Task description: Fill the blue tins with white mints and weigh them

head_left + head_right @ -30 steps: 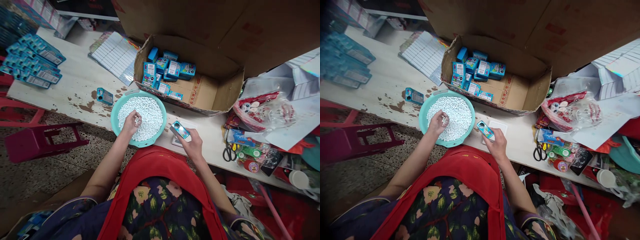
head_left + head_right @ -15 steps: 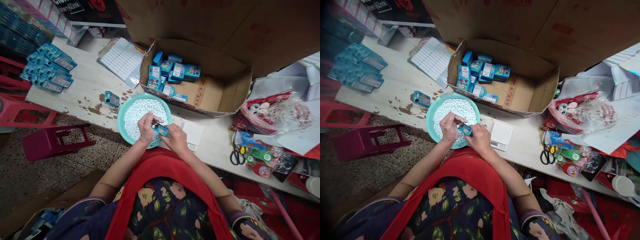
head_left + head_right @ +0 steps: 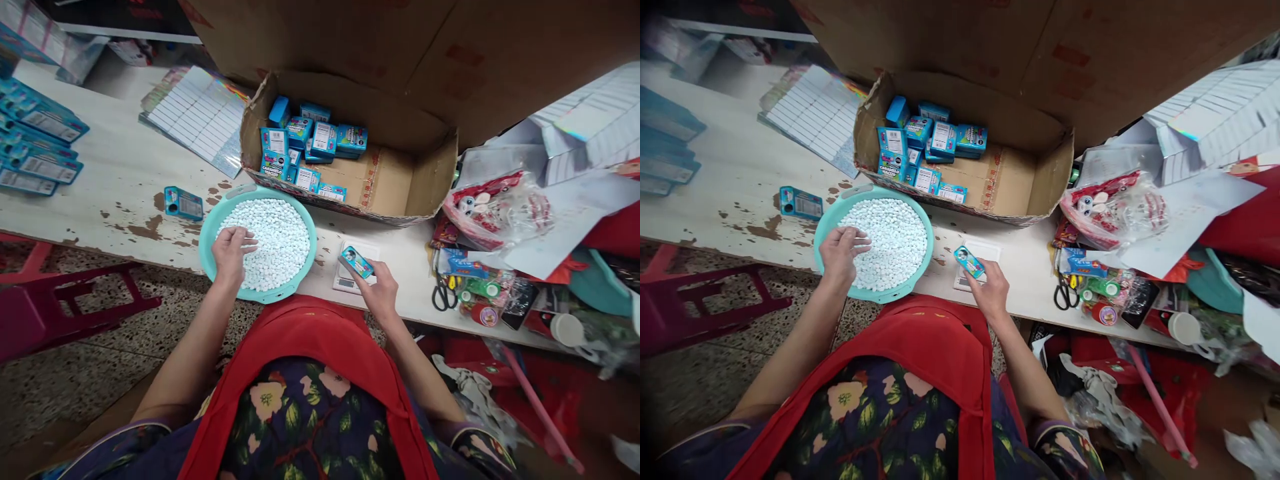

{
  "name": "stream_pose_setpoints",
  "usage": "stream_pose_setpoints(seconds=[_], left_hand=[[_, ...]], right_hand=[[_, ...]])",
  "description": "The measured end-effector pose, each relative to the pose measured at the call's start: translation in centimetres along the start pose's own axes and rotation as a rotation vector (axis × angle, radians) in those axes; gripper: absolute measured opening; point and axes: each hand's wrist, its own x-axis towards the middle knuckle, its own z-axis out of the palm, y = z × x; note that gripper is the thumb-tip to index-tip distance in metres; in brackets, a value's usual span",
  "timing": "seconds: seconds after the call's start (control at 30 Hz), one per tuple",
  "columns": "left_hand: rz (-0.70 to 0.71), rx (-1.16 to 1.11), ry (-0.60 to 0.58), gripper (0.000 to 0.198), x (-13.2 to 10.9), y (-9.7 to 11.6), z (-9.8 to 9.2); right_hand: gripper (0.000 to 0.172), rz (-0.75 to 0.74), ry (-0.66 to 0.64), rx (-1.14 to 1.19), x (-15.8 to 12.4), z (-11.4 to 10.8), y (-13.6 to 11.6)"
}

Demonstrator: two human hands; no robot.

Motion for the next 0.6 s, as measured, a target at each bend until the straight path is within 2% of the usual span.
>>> stream_pose_setpoints(seconds=[0.1, 0.2, 0.3, 0.37, 0.6], left_hand=[[-0.065, 0.043, 0.011, 0.026, 0.5, -1.5, -0.9], [-0.1, 0.023, -0.006, 0.027, 0.3, -1.9, -0.8], [-0.106, 0.011, -0.03, 0.027, 0.4, -1.7, -0.5], [-0.1, 0.023, -0.034, 0.027, 0.6, -1.6, -0.4], [-0.106, 0.024, -0.027, 0.025, 1.4, -1.9, -0.5]], right_hand=[[0.037, 0.114, 0.051, -0.044, -1.0, 0.4, 3.5], [0.044, 0.214, 0.078, -0.003, -1.7, 1.6, 5.6], [0.054, 0.26, 0.073, 0.064, -2.3, 2.0, 6.1], [0.059, 0.278, 0.079, 0.092, -2.7, 1.6, 6.2], [0.045, 0.445, 0.172, 0.104, -4.1, -1.1, 7.4]])
